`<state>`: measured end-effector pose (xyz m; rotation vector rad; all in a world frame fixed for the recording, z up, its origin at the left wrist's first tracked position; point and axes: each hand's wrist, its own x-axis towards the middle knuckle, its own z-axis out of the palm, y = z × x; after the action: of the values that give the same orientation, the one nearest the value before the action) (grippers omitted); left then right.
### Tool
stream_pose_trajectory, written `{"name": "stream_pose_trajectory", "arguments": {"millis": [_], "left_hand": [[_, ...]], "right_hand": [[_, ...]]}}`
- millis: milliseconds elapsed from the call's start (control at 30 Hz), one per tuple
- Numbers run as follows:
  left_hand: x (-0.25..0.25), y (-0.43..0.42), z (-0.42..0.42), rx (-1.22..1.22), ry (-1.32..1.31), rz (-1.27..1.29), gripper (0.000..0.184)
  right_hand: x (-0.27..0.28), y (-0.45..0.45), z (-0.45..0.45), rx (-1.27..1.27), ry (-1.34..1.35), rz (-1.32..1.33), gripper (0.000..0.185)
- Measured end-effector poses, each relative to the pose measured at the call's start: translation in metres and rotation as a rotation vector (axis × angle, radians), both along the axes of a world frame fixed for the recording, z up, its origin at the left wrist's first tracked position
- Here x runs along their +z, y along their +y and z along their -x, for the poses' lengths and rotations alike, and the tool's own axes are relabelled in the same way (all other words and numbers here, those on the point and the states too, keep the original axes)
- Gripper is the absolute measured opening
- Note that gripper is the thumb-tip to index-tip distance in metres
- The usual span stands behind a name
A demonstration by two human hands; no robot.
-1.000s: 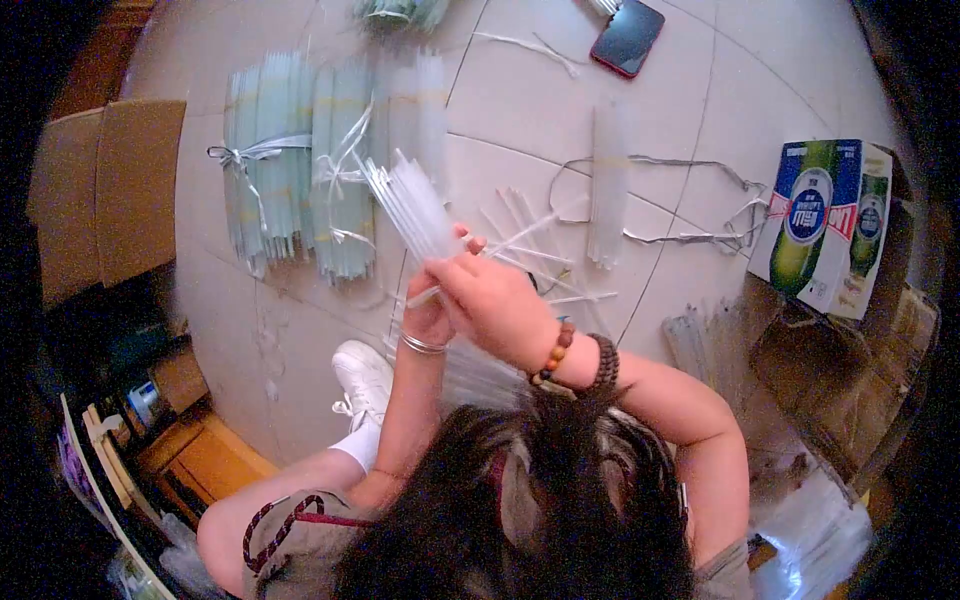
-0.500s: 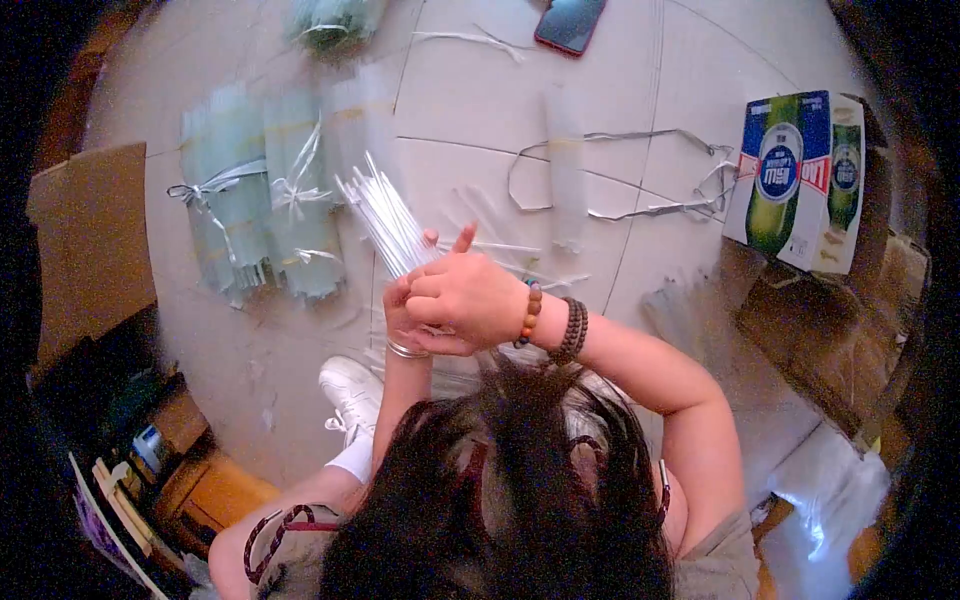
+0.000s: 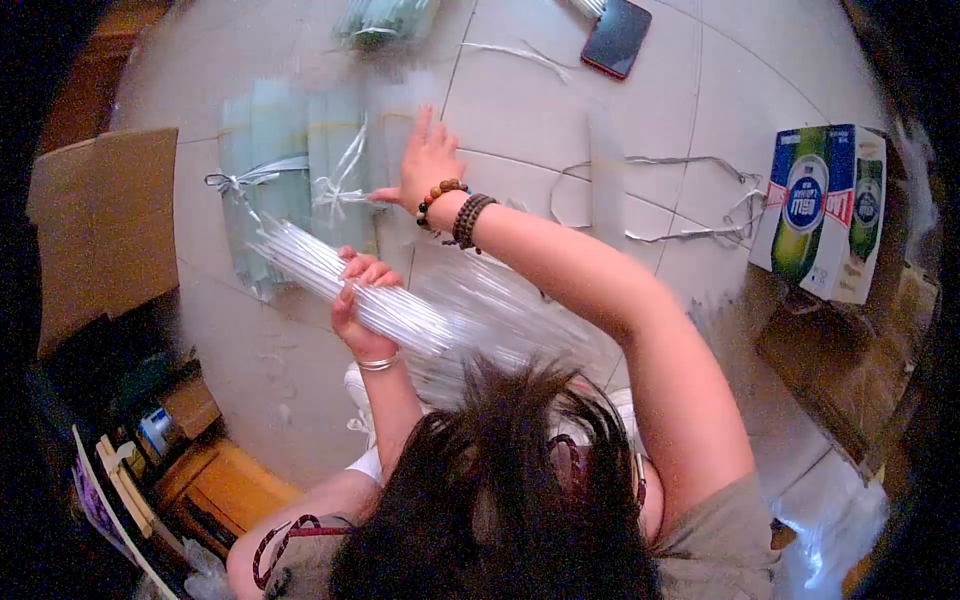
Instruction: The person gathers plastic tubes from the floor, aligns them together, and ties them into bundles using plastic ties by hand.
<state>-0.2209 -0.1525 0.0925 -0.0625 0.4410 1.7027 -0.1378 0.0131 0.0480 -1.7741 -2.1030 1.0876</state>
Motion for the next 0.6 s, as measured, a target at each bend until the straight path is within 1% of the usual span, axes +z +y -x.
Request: {"name": "stream_pose_trajectory", "arguments": {"millis": [67,100,200,267,300,333,367,400,433,467,567,600], "left_hand": [[0.000,-0.001,-0.004,-0.001,-0.032,-0.024,0.058],[-0.001,-0.001,-0.004,-0.004,-0.048,-0.033,0.058],[-0.003,-0.002,-0.009,0.007,-0.028,0.031,0.059],[-0.004,-0.004,-0.012,0.004,-0.014,0.074,0.059],[-0.006,-0.004,-0.013,-0.005,-0.036,0.023,0.060],[-0.009,-0.004,-0.015,-0.016,-0.059,-0.027,0.060],[-0.010,-0.004,-0.017,-0.027,-0.086,-0.079,0.061],[-0.009,-0.004,-0.020,-0.034,-0.066,-0.057,0.061],[-0.007,-0.004,-0.022,-0.044,-0.050,-0.038,0.061],[-0.006,-0.002,-0.025,-0.058,-0.038,-0.020,0.061],[-0.002,0.006,-0.034,-0.103,-0.031,-0.033,0.063],[0.001,0.011,-0.040,-0.133,-0.022,-0.025,0.064]], "right_hand": [[-0.025,0.001,0.008,-0.069,0.016,-0.046,0.132],[-0.030,0.003,0.011,-0.106,0.023,-0.066,0.134],[-0.045,0.006,0.017,-0.216,0.071,-0.030,0.129],[-0.044,0.018,0.007,-0.219,0.131,0.106,0.124],[-0.043,0.029,-0.002,-0.224,0.164,0.169,0.121],[-0.063,0.039,-0.011,-0.190,0.236,0.112,0.111],[-0.069,0.052,-0.028,-0.142,0.510,0.319,0.104],[-0.074,0.061,-0.047,-0.093,0.780,0.526,0.097],[-0.059,0.064,-0.063,-0.042,1.048,0.730,0.090],[-0.045,0.060,-0.084,-0.042,1.207,0.857,0.069],[-0.036,0.038,-0.137,-0.016,1.458,0.995,0.060],[-0.029,0.024,-0.156,0.049,1.506,0.868,0.064]]}}
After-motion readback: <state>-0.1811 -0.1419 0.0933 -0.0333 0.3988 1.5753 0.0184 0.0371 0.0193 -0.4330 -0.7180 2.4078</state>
